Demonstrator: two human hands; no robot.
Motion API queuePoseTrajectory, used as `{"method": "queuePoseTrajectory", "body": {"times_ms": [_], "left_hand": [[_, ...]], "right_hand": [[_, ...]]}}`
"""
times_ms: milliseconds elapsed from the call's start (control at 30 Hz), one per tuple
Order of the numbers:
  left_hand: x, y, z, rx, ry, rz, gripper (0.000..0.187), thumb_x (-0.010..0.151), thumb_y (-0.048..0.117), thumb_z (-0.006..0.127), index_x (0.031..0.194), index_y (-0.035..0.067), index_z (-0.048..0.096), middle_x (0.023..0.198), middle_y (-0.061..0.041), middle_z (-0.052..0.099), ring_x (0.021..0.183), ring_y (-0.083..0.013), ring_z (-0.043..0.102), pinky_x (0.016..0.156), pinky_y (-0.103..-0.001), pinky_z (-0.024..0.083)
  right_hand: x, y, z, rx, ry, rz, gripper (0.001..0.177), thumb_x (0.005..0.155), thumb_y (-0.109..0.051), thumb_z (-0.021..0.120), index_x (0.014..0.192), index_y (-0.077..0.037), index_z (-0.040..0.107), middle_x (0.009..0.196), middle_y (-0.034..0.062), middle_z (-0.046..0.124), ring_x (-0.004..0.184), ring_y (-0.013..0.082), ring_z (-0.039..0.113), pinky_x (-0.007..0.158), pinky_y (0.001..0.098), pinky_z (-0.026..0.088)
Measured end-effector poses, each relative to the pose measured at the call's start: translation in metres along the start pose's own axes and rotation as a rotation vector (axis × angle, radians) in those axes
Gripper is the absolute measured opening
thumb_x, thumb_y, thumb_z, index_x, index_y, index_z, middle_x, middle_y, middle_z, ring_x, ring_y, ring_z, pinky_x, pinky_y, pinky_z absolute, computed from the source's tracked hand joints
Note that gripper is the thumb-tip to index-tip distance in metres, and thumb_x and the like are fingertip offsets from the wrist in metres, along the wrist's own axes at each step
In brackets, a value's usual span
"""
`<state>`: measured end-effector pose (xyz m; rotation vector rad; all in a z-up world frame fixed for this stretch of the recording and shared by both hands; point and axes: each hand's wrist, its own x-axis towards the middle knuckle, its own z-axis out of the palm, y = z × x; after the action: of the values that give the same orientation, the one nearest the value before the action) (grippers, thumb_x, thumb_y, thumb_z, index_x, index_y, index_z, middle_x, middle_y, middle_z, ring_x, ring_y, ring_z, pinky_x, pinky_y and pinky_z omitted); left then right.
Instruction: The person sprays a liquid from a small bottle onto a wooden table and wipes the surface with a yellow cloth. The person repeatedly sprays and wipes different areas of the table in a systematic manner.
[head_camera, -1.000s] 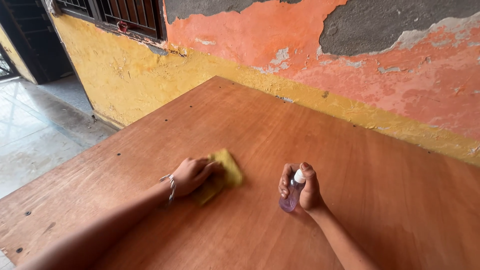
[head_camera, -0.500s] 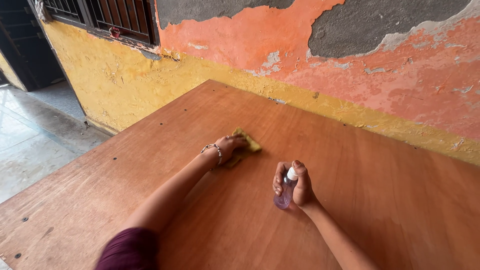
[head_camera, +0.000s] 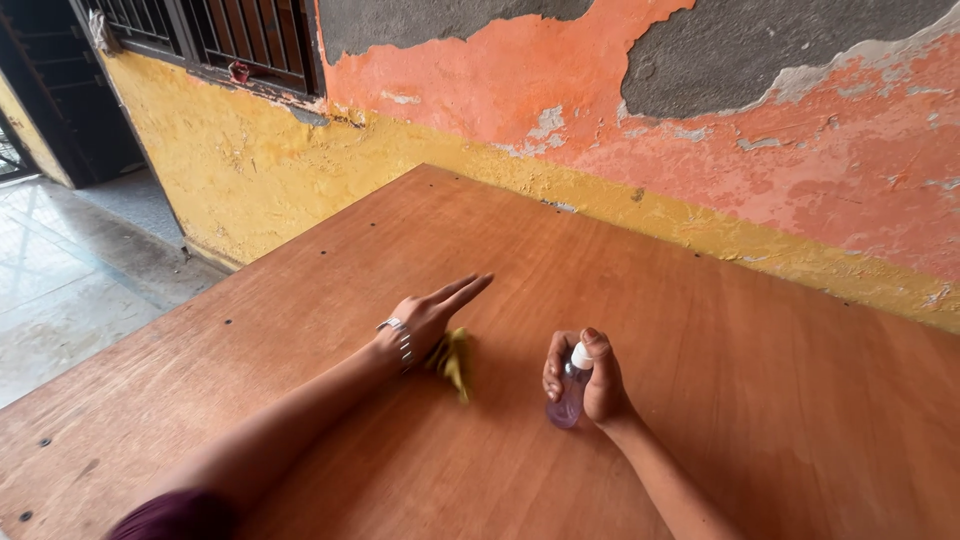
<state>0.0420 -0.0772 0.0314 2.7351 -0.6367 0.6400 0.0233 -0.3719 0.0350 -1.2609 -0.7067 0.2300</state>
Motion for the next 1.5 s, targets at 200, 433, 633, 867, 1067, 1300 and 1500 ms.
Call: {"method": "queuePoseTrajectory", "body": {"times_ms": [200, 433, 633, 867, 1067, 1300, 1500], "left_hand": [[0.064, -0.010, 0.034, -0.028, 0.051, 0.022, 0.093, 0.080, -0.013, 0.054, 0.157, 0.033, 0.031, 0.167, -0.008, 0.034, 0.082, -0.0405, 0.072, 0.065, -0.045, 0.061], [-0.019, 0.010, 0.006, -0.154, 0.010, 0.154, 0.075, 0.078, -0.005, 0.056, 0.150, 0.007, 0.039, 0.162, -0.018, 0.033, 0.137, -0.0452, 0.046, 0.107, -0.049, 0.045], [-0.110, 0.043, -0.033, -0.227, -0.204, 0.111, 0.058, 0.100, 0.008, 0.048, 0.158, 0.005, 0.038, 0.158, -0.011, 0.045, 0.152, -0.0323, 0.033, 0.126, -0.046, 0.029], [-0.034, 0.025, 0.023, -0.110, -0.191, 0.226, 0.057, 0.106, 0.029, 0.040, 0.156, 0.003, 0.036, 0.164, -0.016, 0.033, 0.154, -0.0336, 0.026, 0.123, -0.049, 0.022], [0.035, 0.025, 0.057, -0.009, -0.209, 0.146, 0.073, 0.105, 0.049, 0.038, 0.157, 0.000, 0.027, 0.165, -0.020, 0.024, 0.154, -0.0356, 0.018, 0.122, -0.051, 0.018], [-0.027, 0.053, 0.016, -0.048, -0.277, 0.169, 0.068, 0.104, 0.045, 0.035, 0.157, 0.001, 0.030, 0.166, -0.021, 0.027, 0.154, -0.0358, 0.021, 0.122, -0.058, 0.016], [-0.089, 0.077, -0.020, -0.032, -0.259, 0.152, 0.072, 0.105, 0.043, 0.041, 0.153, -0.010, 0.029, 0.160, -0.033, 0.025, 0.152, -0.0454, 0.019, 0.122, -0.057, 0.009]], "right_hand": [[0.000, -0.002, 0.000, 0.004, -0.015, -0.007, 0.066, 0.092, -0.065, 0.046, 0.066, -0.005, 0.052, 0.050, 0.0077, 0.051, 0.046, 0.0183, 0.053, 0.048, 0.0317, 0.046], [-0.002, -0.005, 0.002, 0.010, -0.011, 0.000, 0.064, 0.091, -0.064, 0.047, 0.067, -0.005, 0.053, 0.051, 0.0078, 0.052, 0.048, 0.0184, 0.054, 0.049, 0.0317, 0.047], [-0.001, -0.004, 0.003, 0.018, 0.001, -0.011, 0.064, 0.092, -0.064, 0.046, 0.067, -0.005, 0.052, 0.052, 0.0076, 0.051, 0.048, 0.0185, 0.053, 0.049, 0.0320, 0.047], [-0.001, 0.000, 0.001, 0.012, 0.012, 0.002, 0.067, 0.092, -0.066, 0.045, 0.068, -0.005, 0.053, 0.051, 0.0079, 0.052, 0.049, 0.0185, 0.054, 0.050, 0.0316, 0.047], [-0.001, 0.000, 0.000, -0.003, 0.002, 0.001, 0.066, 0.091, -0.067, 0.045, 0.069, -0.005, 0.054, 0.053, 0.0082, 0.053, 0.051, 0.0195, 0.056, 0.051, 0.0324, 0.048], [-0.003, -0.003, 0.003, 0.016, 0.009, 0.010, 0.064, 0.090, -0.063, 0.044, 0.067, -0.005, 0.053, 0.053, 0.0086, 0.052, 0.051, 0.0196, 0.055, 0.053, 0.0328, 0.047], [-0.001, -0.003, 0.001, 0.008, 0.022, 0.015, 0.064, 0.092, -0.064, 0.043, 0.067, -0.006, 0.051, 0.052, 0.0077, 0.051, 0.051, 0.0191, 0.054, 0.052, 0.0330, 0.048]]}}
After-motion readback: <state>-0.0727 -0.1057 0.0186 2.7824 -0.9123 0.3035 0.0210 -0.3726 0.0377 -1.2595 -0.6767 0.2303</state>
